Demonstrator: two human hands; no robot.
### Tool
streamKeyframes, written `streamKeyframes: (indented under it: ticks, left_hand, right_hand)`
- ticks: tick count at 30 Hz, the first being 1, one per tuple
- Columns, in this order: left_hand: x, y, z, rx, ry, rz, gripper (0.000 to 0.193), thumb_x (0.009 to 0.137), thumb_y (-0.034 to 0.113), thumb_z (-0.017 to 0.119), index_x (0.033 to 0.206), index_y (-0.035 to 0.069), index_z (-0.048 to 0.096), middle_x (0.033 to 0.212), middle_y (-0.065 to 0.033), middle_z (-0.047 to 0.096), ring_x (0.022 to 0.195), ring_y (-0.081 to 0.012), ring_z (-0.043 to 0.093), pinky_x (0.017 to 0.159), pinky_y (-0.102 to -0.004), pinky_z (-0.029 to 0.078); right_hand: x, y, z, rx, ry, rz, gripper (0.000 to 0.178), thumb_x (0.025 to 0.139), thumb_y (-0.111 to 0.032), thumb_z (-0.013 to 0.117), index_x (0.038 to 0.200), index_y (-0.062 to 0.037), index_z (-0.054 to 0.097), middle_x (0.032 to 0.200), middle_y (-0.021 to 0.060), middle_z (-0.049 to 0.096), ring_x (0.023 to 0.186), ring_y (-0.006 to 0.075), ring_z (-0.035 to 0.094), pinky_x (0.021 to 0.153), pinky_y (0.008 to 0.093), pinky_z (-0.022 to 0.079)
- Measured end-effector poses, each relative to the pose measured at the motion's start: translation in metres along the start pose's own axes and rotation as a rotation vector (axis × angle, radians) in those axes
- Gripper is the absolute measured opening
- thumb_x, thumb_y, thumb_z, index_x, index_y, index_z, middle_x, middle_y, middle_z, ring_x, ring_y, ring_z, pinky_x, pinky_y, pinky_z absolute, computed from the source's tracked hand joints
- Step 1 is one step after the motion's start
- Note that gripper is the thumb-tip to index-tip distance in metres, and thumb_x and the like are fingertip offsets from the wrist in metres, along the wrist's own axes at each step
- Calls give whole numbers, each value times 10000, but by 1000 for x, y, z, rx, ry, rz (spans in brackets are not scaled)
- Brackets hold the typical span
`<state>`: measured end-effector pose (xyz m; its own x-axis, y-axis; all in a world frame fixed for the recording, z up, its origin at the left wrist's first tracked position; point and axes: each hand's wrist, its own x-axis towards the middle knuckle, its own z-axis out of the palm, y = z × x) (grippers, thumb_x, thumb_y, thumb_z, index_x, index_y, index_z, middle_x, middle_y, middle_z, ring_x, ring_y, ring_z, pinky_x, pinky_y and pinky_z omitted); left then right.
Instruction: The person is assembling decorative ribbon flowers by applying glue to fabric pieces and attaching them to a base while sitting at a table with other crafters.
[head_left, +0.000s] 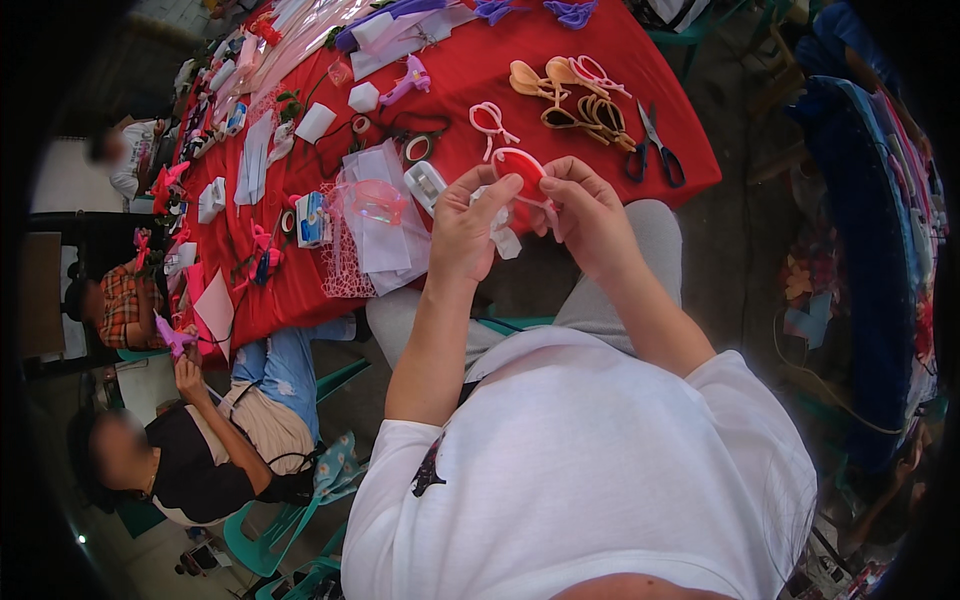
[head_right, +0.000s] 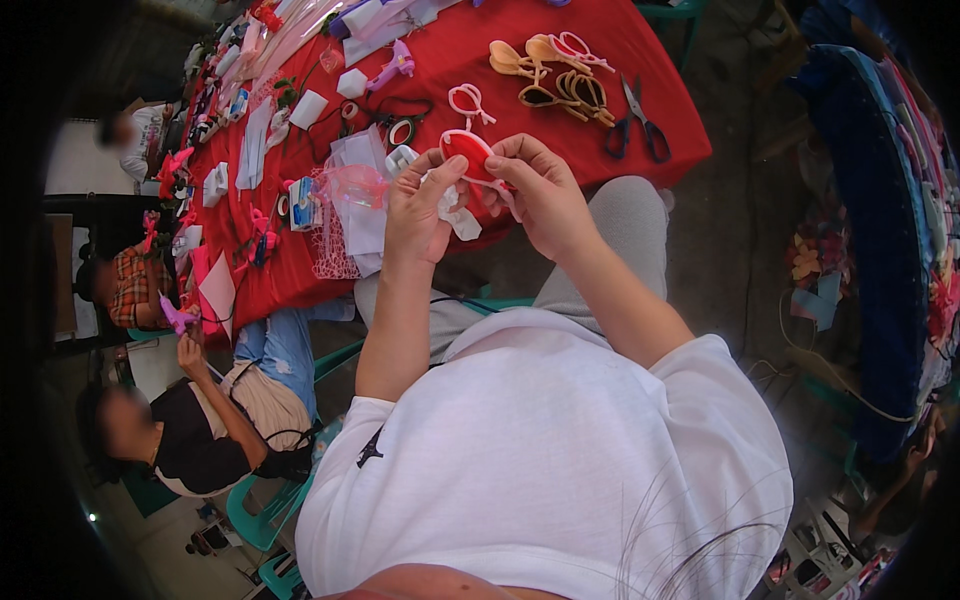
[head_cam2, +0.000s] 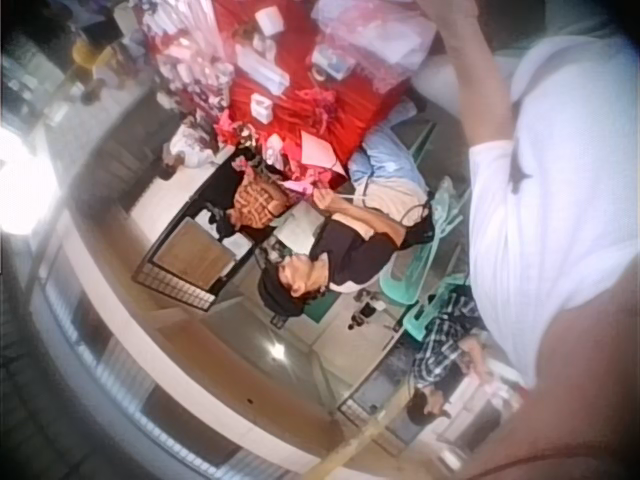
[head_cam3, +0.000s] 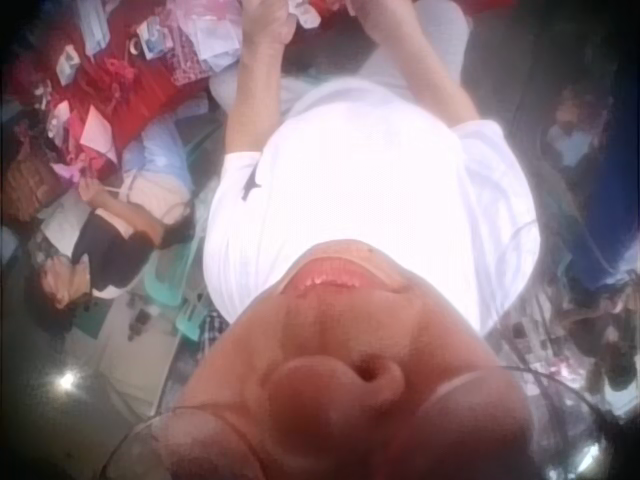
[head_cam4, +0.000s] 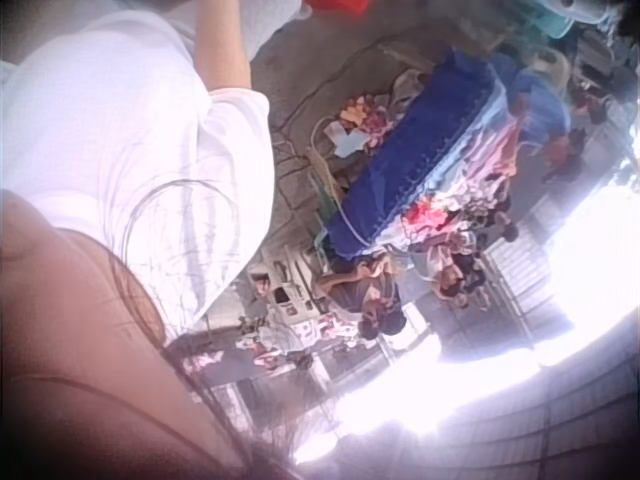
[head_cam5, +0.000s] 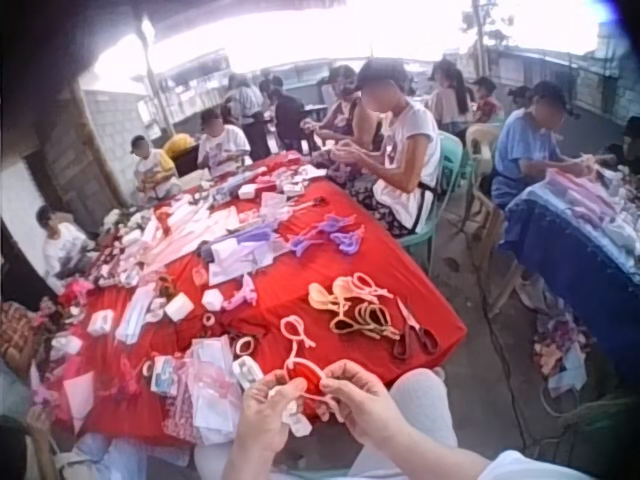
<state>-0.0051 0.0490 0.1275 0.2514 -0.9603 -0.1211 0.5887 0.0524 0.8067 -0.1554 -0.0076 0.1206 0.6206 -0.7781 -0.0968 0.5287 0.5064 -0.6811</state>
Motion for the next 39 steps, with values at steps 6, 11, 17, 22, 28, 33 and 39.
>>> streamKeyframes:
  ticks: [6,11,17,22,28,33,39]
  left_hand:
    - [0,-2,3,-32,-4,7,88,877,41,698,862,87,624,833,-26,685,611,-48,590,516,-189,444]
    - [-1,-1,3,25,21,3,138,853,44,717,841,120,603,814,-1,669,626,-62,592,507,-196,388]
    - [-1,-1,2,6,-1,18,126,864,22,702,861,97,601,826,-16,678,615,-45,585,523,-184,447]
    - [-1,-3,3,-14,-36,36,133,856,13,704,860,100,602,827,-18,678,602,-44,577,517,-185,447]
    - [1,-5,1,29,0,26,147,856,13,696,817,101,586,799,-10,661,603,-43,559,511,-194,416]
    - [3,-6,-5,-17,-20,17,141,844,1,693,821,82,581,785,-50,673,598,-81,608,512,-215,474]
    - [2,-5,-1,-50,-58,4,143,840,-2,686,810,77,571,781,-69,677,626,-122,649,525,-260,520]
  right_hand:
    - [0,4,-5,-71,-8,3,105,958,-138,614,984,-44,577,797,37,632,666,97,603,587,228,453]
    - [-4,3,-2,-207,17,-43,127,970,-160,610,987,-40,573,800,24,626,684,74,586,610,217,457]
    - [-4,3,-2,-299,11,-74,132,959,-151,627,990,-37,569,804,18,624,684,62,580,615,218,461]
    - [-4,3,-2,-264,25,-72,108,948,-131,633,977,-44,576,804,9,623,687,59,587,610,218,464]
    - [-3,5,-4,-278,48,-106,79,934,-102,639,952,-52,581,790,2,621,682,56,588,608,216,464]
    - [-3,6,-3,-299,45,-93,87,929,-103,644,944,-50,577,771,4,621,678,56,589,602,213,461]
    - [-3,4,-5,-261,68,-26,97,912,-105,654,934,-50,578,770,11,626,661,67,603,587,219,463]
